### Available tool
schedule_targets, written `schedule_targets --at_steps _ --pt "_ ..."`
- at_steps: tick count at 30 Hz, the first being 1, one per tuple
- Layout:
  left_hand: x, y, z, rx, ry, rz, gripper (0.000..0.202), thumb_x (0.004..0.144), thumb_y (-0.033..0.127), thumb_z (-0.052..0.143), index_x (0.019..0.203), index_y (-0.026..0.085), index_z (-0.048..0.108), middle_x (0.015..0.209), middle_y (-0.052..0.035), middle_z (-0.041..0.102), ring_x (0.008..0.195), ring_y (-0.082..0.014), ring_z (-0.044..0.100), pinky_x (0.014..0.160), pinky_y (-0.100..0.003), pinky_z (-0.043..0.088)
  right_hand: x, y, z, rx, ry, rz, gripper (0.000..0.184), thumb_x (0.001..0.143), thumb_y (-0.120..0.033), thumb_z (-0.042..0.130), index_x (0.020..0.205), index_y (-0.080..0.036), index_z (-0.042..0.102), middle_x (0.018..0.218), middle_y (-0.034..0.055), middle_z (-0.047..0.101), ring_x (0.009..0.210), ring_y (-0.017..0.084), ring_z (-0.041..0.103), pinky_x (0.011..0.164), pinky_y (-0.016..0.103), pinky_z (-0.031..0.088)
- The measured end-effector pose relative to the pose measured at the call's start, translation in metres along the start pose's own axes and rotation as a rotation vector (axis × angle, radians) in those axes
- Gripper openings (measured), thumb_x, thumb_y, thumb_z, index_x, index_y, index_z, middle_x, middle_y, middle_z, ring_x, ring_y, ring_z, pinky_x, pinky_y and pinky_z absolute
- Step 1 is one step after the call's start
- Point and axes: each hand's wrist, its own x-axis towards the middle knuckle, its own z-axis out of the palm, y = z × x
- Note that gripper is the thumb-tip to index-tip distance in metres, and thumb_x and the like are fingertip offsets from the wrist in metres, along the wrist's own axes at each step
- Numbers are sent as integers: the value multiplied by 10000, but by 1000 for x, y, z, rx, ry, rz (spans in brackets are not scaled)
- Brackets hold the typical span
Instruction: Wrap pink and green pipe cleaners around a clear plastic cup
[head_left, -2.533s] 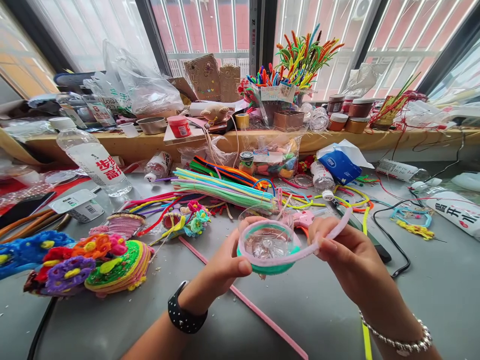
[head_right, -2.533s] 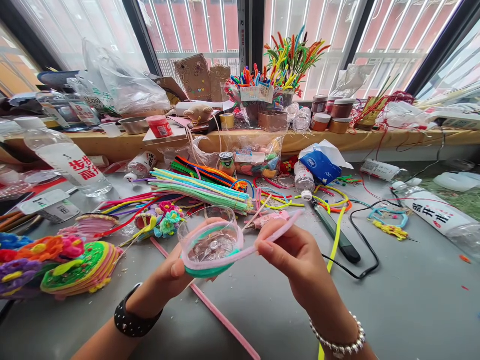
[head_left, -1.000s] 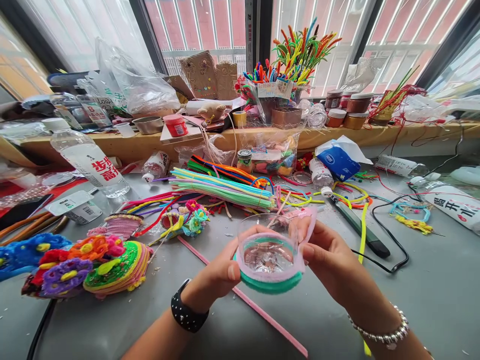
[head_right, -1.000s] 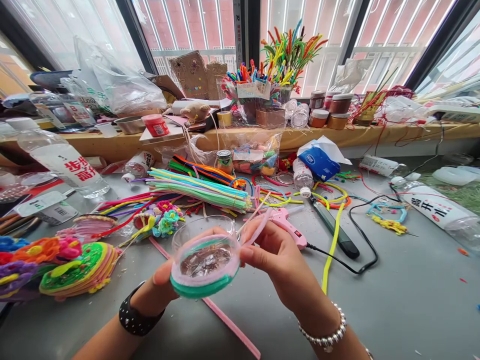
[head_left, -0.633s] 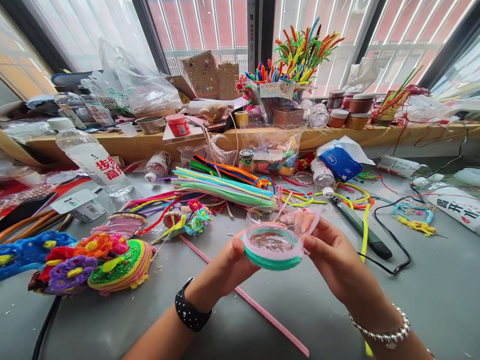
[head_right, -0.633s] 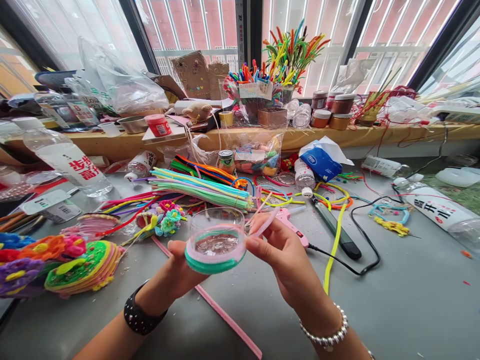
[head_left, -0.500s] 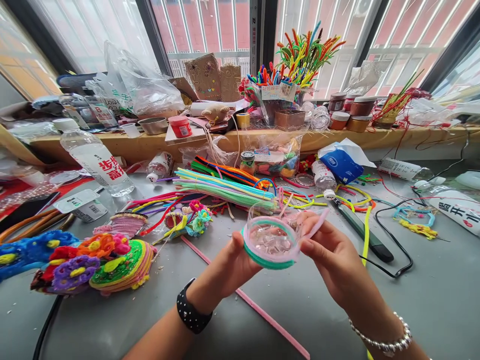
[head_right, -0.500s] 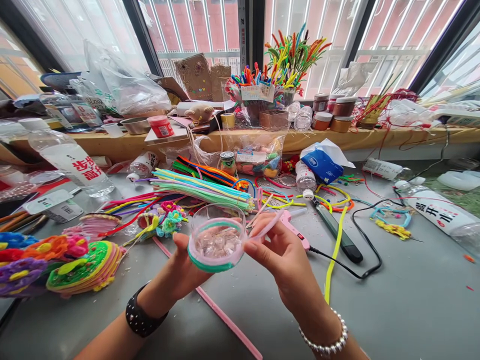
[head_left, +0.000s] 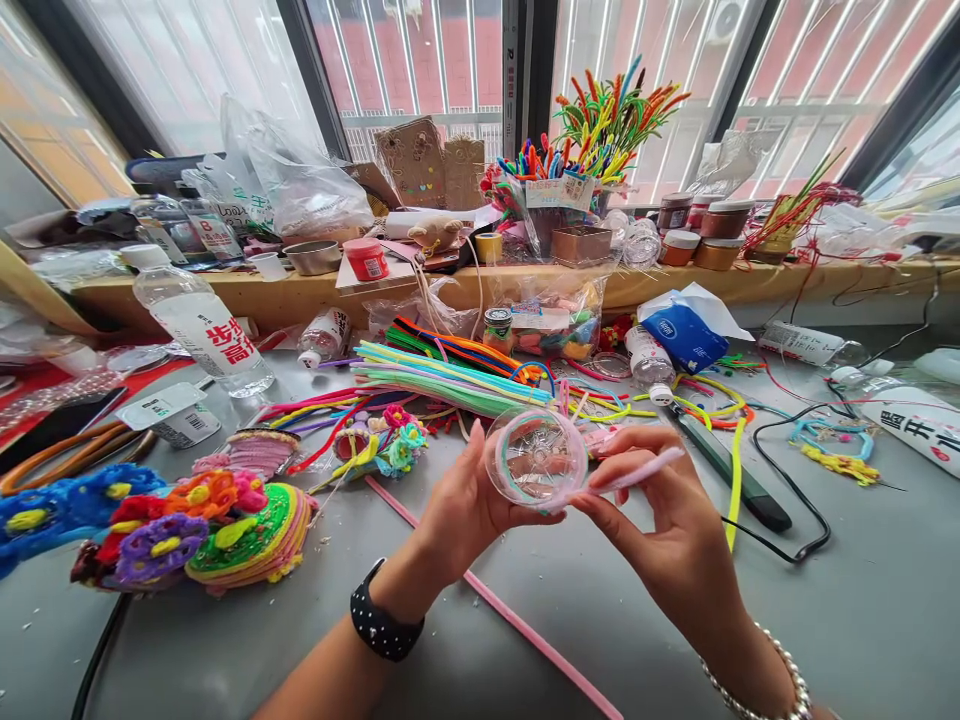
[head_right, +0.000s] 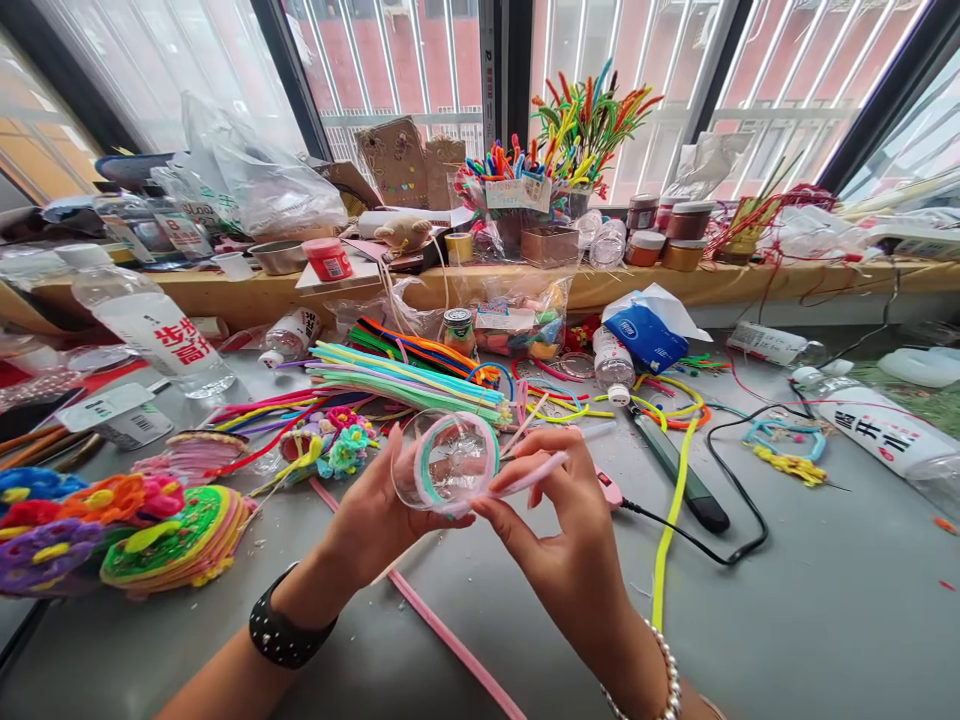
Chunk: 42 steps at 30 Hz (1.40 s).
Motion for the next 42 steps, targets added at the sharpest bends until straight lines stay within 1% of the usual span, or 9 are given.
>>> schedule_targets --at_steps 3,6,13,17,22,26,30,35,42 --pt "-2 1 -2 46 -56 49 517 886 531 358 1180 163 571 1036 -130 703 880 -245 677 749 -358 523 0 0 0 -10 -9 -1 83 770 -211 666 814 -239 601 907 48 503 885 194 528 654 305 473" --pt "-2 1 -5 88 -49 112 447 844 483 494 1164 185 587 1023 -107 706 912 -247 665 766 -338 512 0 0 -1 16 -20 12 78 770 -211 667 806 -239 604 897 40 509 859 181 529 654 297 470" --pt "-1 4 -11 170 -65 144 511 762 528 584 1096 146 640 867 -99 717 787 -220 660 719 -322 522 1 2 -4 251 -144 107 92 773 -212 666 823 -253 601 833 23 522 822 167 529 644 278 487" --pt "-2 7 -14 231 -77 106 496 776 516 569 1109 156 641 894 -91 715 799 -221 660 739 -325 516 0 3 -8 319 -216 194 36 797 -248 638 804 -239 604 822 30 524 817 173 515 682 296 481" --pt "-1 6 -13 247 -86 35 533 770 536 562 1118 140 634 844 -97 721 742 -207 663 667 -286 509 0 1 -12 409 -243 369 149 791 -350 630 770 -225 553 822 32 515 785 175 512 651 294 460" --pt "-1 3 -15 230 -68 -30 565 782 555 525 1135 124 623 815 -99 721 721 -219 675 678 -304 502 1 0 -11 445 -252 463 207 770 -393 640 742 -215 539 803 25 525 723 156 503 620 276 440" --pt "-1 1 -16 213 -59 -78 601 791 550 497 1182 103 589 819 -110 727 715 -238 681 672 -320 496 1 0 -10 495 -255 512 231 768 -410 639 733 -210 528 769 9 498 725 147 475 592 250 401" --pt "0 -1 -14 204 -44 -143 572 773 565 504 1071 102 657 802 -107 735 660 -194 675 633 -260 491 2 1 -9 565 -267 558 246 754 -403 645 690 -209 508 760 -1 457 728 144 427 617 249 371" --pt "1 -3 -13 165 -7 -188 610 721 597 538 1044 98 673 840 -105 733 628 -162 655 617 -230 491 5 -2 -6 747 -284 730 265 690 -387 682 653 -201 498 690 -30 433 657 119 375 600 239 334"
